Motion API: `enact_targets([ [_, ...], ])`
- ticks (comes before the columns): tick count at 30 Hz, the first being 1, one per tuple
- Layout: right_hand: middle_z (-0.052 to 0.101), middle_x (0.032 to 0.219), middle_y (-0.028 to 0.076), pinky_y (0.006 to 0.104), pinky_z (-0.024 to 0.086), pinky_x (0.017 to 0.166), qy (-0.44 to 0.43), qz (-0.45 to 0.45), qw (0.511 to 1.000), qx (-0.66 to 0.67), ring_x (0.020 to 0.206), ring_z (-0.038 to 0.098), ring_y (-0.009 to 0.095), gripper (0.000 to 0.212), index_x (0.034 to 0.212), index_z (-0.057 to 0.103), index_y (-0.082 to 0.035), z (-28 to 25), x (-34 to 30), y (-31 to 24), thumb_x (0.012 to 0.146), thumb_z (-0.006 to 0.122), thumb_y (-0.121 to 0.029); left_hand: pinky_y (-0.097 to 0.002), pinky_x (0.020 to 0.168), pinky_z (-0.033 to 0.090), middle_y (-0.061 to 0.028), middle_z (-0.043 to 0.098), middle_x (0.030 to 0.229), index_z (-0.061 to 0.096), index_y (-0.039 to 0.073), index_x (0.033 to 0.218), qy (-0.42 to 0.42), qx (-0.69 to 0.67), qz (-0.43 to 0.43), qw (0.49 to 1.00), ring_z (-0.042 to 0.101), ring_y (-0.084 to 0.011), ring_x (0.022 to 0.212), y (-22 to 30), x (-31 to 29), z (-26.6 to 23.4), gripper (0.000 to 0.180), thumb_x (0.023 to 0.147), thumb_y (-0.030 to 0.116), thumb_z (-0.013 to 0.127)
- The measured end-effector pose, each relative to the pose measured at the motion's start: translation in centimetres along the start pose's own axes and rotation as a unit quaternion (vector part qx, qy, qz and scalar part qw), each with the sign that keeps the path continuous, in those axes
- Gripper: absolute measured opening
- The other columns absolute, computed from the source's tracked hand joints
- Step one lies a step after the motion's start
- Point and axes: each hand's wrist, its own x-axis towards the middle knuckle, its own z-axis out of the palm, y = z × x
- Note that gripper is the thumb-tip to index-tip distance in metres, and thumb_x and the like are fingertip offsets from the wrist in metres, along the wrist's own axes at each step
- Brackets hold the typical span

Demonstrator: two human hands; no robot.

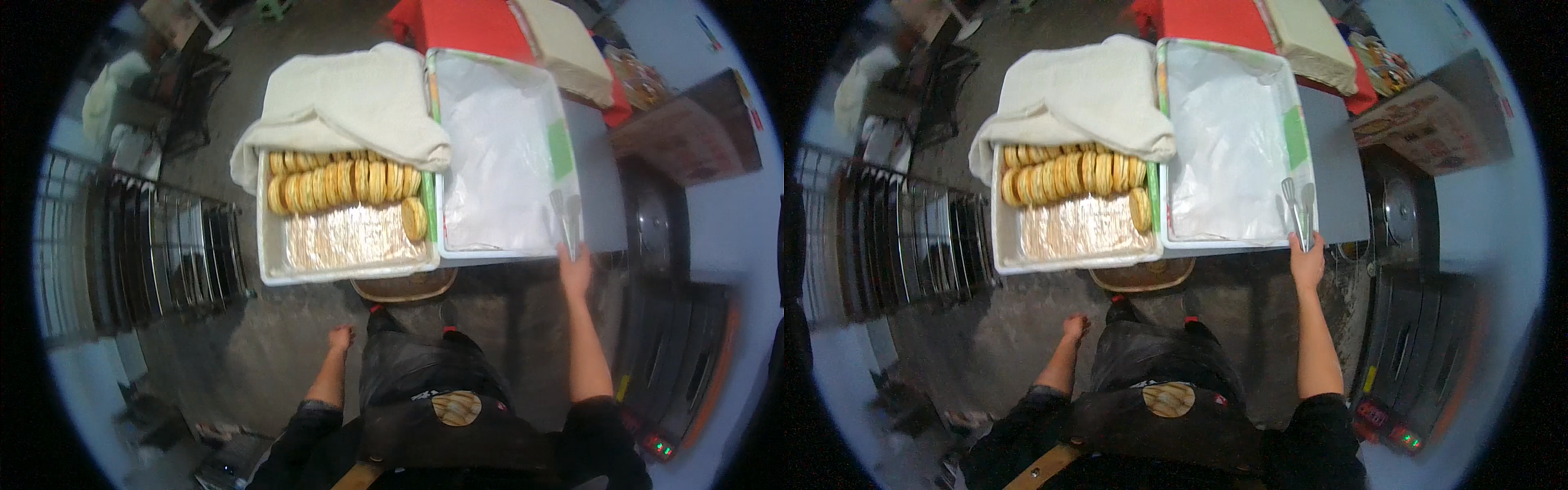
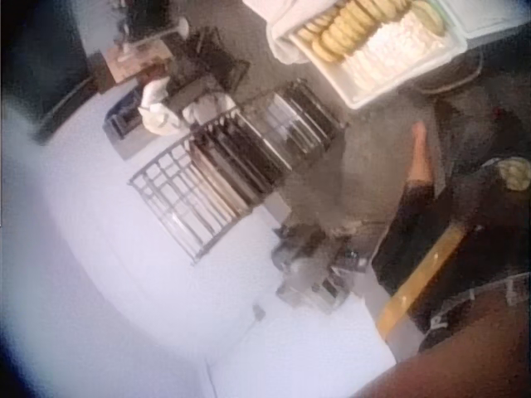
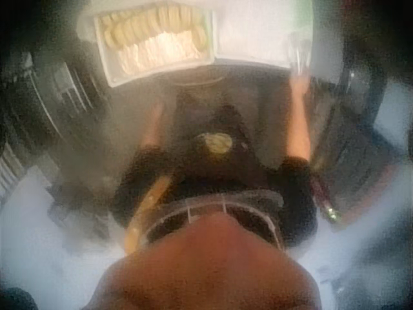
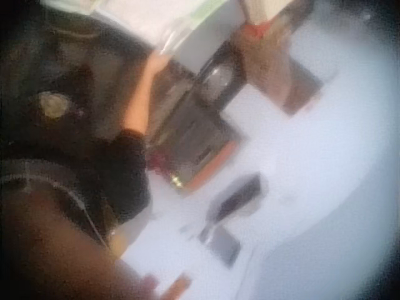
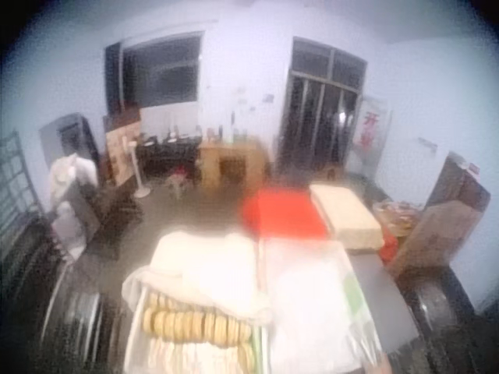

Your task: The person retrieves a plastic bag and lines a white tray with it. They then use tongs to transfer round pastries from a covered tray into a wicker basket, arranging them in rows. The person continues moving pastries between trays and the basket, organizing them for display.

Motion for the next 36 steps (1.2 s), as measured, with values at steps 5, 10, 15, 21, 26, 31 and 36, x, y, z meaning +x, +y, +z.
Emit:
enact_targets([
  [5,0.064,0.126,0.030,0.0489,0.047,0.099,-0.013,0.040,0.999,-0.023,0.119,0.060,0.045,0.088,0.137,0.052,-0.001,-0.2,5.2,2.9,0.078,0.079,-0.060,-0.0378,0.070,0.055,-0.0038,0.069,0.092,0.068,0.010,0.106,-0.045,-0.084,-0.046,0.994,0.069,-0.0209,0.083,-4.2,-3.0,11.1,0.019,0.094,0.024,0.065],
  [10,0.066,0.125,0.026,0.0419,0.047,0.099,-0.198,0.108,0.970,0.087,0.119,0.062,0.035,0.069,0.123,0.063,0.007,-1.2,12.9,8.1,0.077,0.077,-0.041,-0.0379,0.077,0.056,-0.0040,0.070,0.101,0.065,0.010,0.117,-0.077,-0.078,0.003,0.994,0.070,-0.0206,0.091,-1.4,-10.6,20.9,0.031,0.099,0.035,0.065],
  [15,0.067,0.110,0.020,0.0399,0.046,0.089,-0.103,0.088,0.975,0.175,0.100,0.063,0.029,0.053,0.113,0.064,0.011,-0.5,12.5,14.6,0.080,0.072,-0.029,-0.0447,0.105,0.050,-0.0141,0.050,0.146,0.027,0.012,0.158,-0.385,-0.321,0.156,0.851,0.054,-0.0301,0.131,7.7,-24.6,28.8,0.075,0.102,0.053,0.053],
  [21,0.068,0.112,0.017,0.0386,0.046,0.088,-0.065,0.158,0.950,0.261,0.100,0.063,0.027,0.044,0.117,0.065,0.009,-3.0,13.5,21.7,0.084,0.069,-0.020,-0.0468,0.107,0.047,-0.0122,0.041,0.150,0.021,0.014,0.160,-0.352,-0.181,0.128,0.909,0.050,-0.0267,0.132,13.4,-33.2,36.9,0.062,0.107,0.026,0.050],
  [26,0.069,0.109,0.017,0.0388,0.048,0.084,0.014,0.209,0.956,0.205,0.097,0.065,0.027,0.049,0.115,0.065,0.011,-4.8,19.0,28.6,0.080,0.073,-0.023,-0.0417,0.106,0.046,-0.0052,0.050,0.146,0.026,0.017,0.162,-0.464,-0.074,0.111,0.876,0.052,-0.0217,0.130,13.4,-32.2,41.9,0.064,0.107,0.039,0.049],
  [31,0.072,0.095,0.019,0.0398,0.052,0.072,0.045,0.191,0.964,0.182,0.079,0.068,0.029,0.048,0.103,0.070,0.010,-5.4,24.6,35.0,0.077,0.075,-0.030,-0.0427,0.109,0.044,-0.0064,0.044,0.155,0.019,0.013,0.163,-0.502,-0.085,0.106,0.854,0.051,-0.0219,0.135,10.8,-31.0,45.8,0.073,0.105,0.039,0.054],
  [36,0.068,0.080,0.015,0.0401,0.048,0.055,0.063,0.219,0.962,0.153,0.062,0.063,0.027,0.046,0.096,0.068,0.008,-4.8,26.9,37.3,0.075,0.075,-0.032,-0.0396,0.104,0.047,-0.0060,0.051,0.148,0.039,0.013,0.155,-0.429,-0.125,0.047,0.893,0.056,-0.0216,0.130,5.7,-28.1,43.2,0.060,0.104,0.037,0.058],
])
